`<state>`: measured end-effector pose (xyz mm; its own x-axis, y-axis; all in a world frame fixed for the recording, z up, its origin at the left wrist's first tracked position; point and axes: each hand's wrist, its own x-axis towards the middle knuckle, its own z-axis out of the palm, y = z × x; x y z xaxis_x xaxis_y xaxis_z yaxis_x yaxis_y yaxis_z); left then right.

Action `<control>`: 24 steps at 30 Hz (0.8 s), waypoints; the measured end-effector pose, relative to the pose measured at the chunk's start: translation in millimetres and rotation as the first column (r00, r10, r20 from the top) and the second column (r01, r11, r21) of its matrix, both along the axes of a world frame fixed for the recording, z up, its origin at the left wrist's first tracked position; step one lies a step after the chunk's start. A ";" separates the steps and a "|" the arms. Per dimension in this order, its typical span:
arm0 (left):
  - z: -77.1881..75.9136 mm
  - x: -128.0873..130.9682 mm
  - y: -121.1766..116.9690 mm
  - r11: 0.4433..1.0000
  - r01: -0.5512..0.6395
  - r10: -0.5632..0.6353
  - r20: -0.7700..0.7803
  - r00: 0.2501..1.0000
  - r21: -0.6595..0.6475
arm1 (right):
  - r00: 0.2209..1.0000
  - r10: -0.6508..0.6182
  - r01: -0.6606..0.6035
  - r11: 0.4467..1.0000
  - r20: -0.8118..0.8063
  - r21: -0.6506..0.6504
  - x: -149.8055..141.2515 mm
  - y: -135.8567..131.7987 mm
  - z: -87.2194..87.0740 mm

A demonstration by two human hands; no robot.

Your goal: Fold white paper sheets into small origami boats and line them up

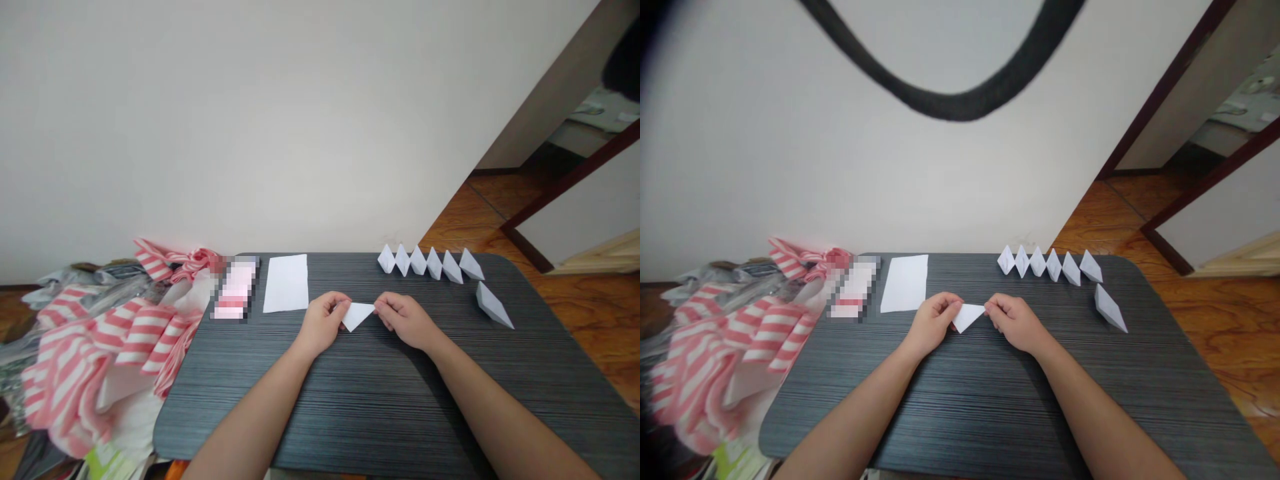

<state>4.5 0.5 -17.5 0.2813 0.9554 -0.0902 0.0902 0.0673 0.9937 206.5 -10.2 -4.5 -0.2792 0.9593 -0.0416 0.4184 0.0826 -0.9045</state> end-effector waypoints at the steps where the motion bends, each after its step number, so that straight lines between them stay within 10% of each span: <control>1: -0.8 0.2 0.1 1.000 -0.007 0.008 0.010 1.000 -0.005 | 1.000 0.002 -0.002 1.000 -0.008 -0.002 0.0 -0.1 -0.1; 24: -1.7 0.4 1.7 0.999 -0.003 0.004 0.054 0.999 -0.034 | 0.995 0.030 -0.032 0.999 -0.093 -0.023 -2.5 -0.1 -6.1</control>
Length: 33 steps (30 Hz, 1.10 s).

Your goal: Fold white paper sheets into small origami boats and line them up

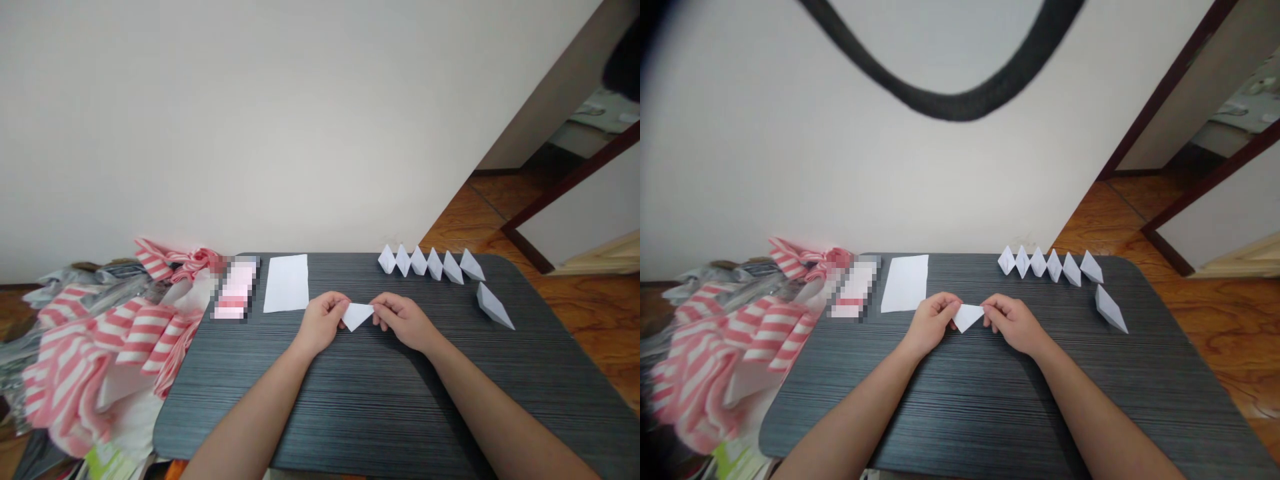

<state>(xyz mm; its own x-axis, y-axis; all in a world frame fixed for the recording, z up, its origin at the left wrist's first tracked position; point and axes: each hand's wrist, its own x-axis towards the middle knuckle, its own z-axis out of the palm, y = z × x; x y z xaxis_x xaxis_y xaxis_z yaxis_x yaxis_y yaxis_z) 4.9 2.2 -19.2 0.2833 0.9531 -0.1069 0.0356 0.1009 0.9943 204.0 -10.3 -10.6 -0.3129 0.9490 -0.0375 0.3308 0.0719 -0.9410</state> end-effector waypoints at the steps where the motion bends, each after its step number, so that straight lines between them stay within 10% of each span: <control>1: -0.4 0.2 -0.2 1.000 -0.002 0.002 -0.002 1.000 0.003 | 0.999 -0.015 0.015 1.000 0.028 0.009 0.2 0.4 0.3; 14: 0.9 0.2 0.3 0.999 -0.005 0.006 -0.024 1.000 0.048 | 0.984 0.011 -0.019 0.999 -0.178 -0.040 0.2 -0.7 -2.8; 33: 1.4 -0.1 -4.7 0.991 0.074 -0.055 -0.167 0.984 0.111 | 0.994 -0.087 0.089 0.996 -0.060 0.029 2.2 1.7 -5.8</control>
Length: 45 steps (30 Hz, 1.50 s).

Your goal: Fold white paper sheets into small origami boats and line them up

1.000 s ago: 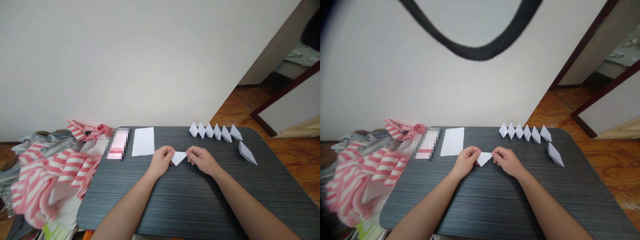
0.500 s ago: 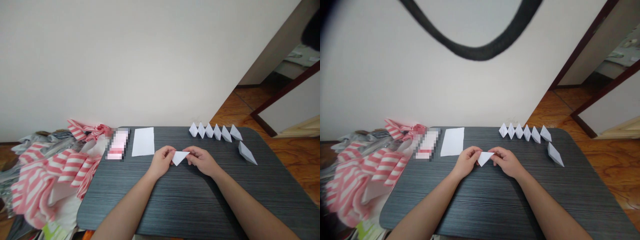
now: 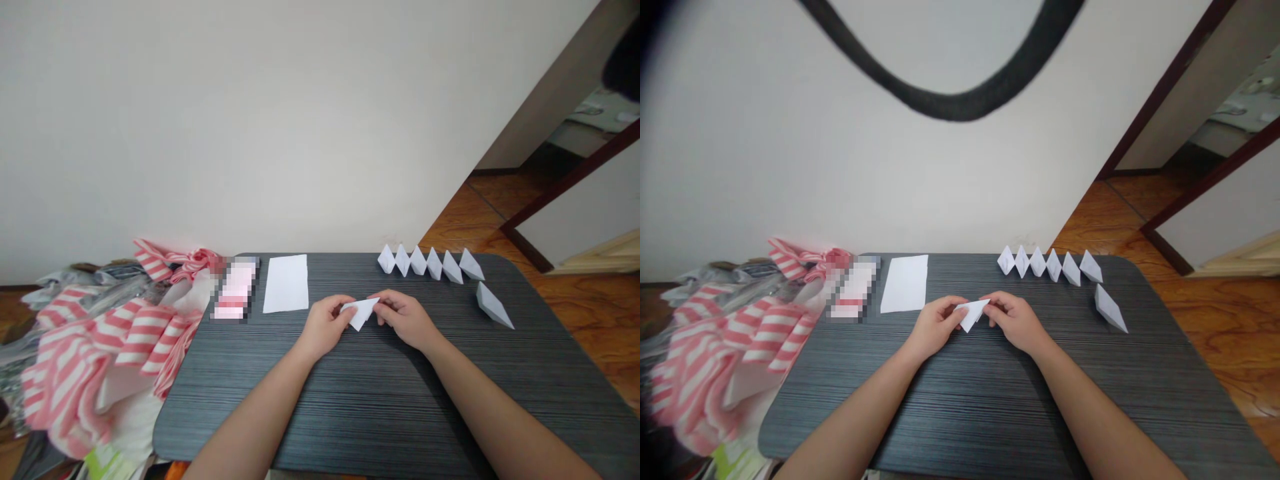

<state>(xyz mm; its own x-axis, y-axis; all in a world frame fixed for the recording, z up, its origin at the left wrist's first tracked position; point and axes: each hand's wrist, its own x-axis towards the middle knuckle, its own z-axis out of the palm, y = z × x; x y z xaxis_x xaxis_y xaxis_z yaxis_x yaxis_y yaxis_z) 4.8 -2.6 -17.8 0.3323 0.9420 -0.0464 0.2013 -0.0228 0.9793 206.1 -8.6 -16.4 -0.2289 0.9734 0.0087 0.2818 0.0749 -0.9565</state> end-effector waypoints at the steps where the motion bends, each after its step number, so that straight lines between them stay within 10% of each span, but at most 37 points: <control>1: 0.4 0.2 -0.2 1.000 -0.004 0.004 -0.002 1.000 0.006 | 1.000 0.001 -0.001 1.000 0.006 0.002 0.1 0.1 0.0; 9: 2.6 2.3 -1.1 1.000 0.015 -0.015 0.090 0.996 -0.008 | 1.000 -0.010 0.007 0.984 0.018 0.176 -2.2 1.5 4.4; 20: 9.4 0.9 -3.4 0.996 0.088 -0.088 -0.033 0.996 0.002 | 0.995 -0.088 0.091 0.994 0.055 -0.062 -3.8 -0.2 -3.8; 45: 18.3 4.0 -4.0 0.976 0.158 -0.107 -0.301 0.947 0.149 | 0.976 0.025 -0.055 0.989 0.214 0.135 -13.5 0.2 8.9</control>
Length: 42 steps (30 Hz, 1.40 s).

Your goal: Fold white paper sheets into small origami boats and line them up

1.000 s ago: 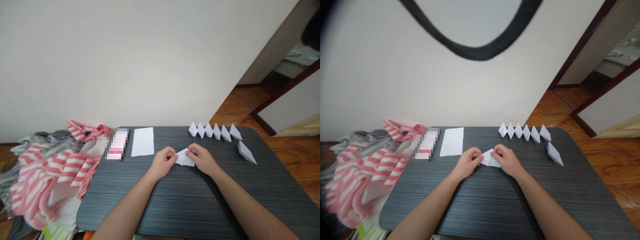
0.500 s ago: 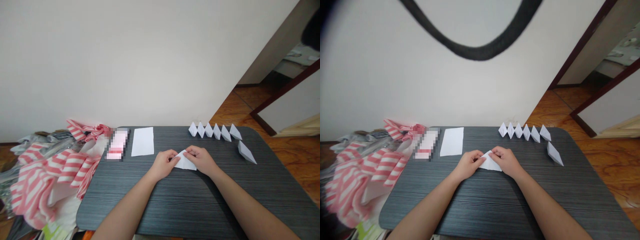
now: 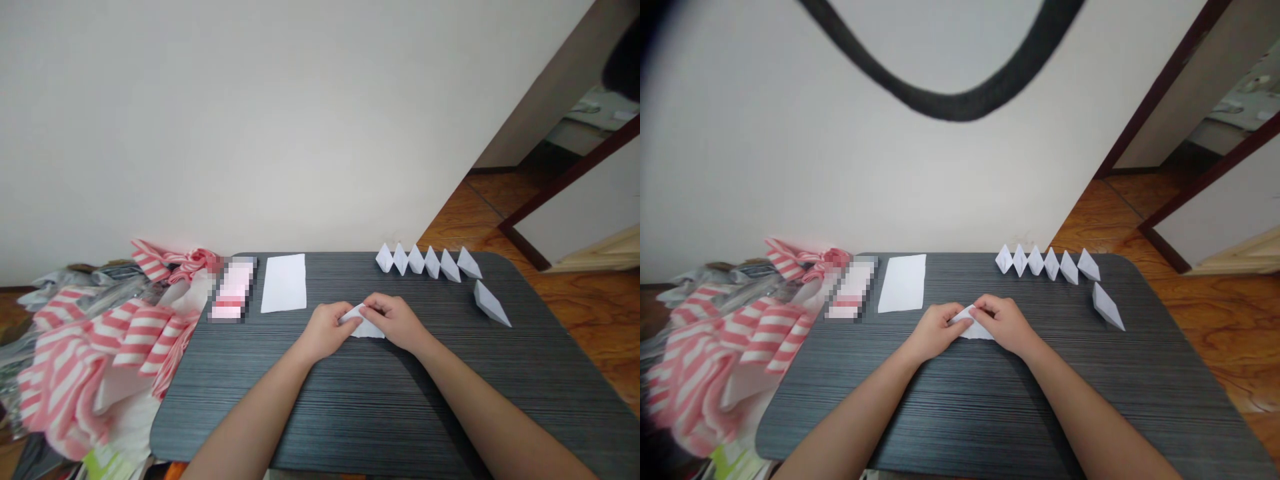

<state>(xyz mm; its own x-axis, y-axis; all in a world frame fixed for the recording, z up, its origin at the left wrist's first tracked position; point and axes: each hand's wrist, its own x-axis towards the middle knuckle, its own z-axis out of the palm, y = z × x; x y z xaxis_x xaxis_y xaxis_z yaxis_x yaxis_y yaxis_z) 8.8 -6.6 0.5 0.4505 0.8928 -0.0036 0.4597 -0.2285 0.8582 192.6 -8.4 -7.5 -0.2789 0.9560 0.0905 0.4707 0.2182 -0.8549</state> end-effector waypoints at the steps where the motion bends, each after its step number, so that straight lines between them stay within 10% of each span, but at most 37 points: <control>1: -0.4 -0.2 0.3 1.000 0.006 -0.006 -0.010 1.000 0.010 | 1.000 0.013 -0.013 1.000 0.004 0.010 -0.4 0.1 1.2; 16: 1.6 -0.8 0.2 0.999 0.026 -0.025 0.023 0.999 -0.030 | 1.000 -0.014 0.013 0.998 0.013 0.056 -0.7 2.0 4.5; 26: -2.3 -4.8 5.4 0.974 -0.075 0.112 0.165 0.980 -0.214 | 0.998 0.045 -0.051 0.966 -0.032 -0.255 4.0 -2.0 4.3; 42: -13.8 -5.6 6.0 0.950 -0.058 0.155 0.302 0.941 -0.307 | 0.991 -0.030 -0.009 0.956 -0.128 -0.294 7.2 -0.8 3.9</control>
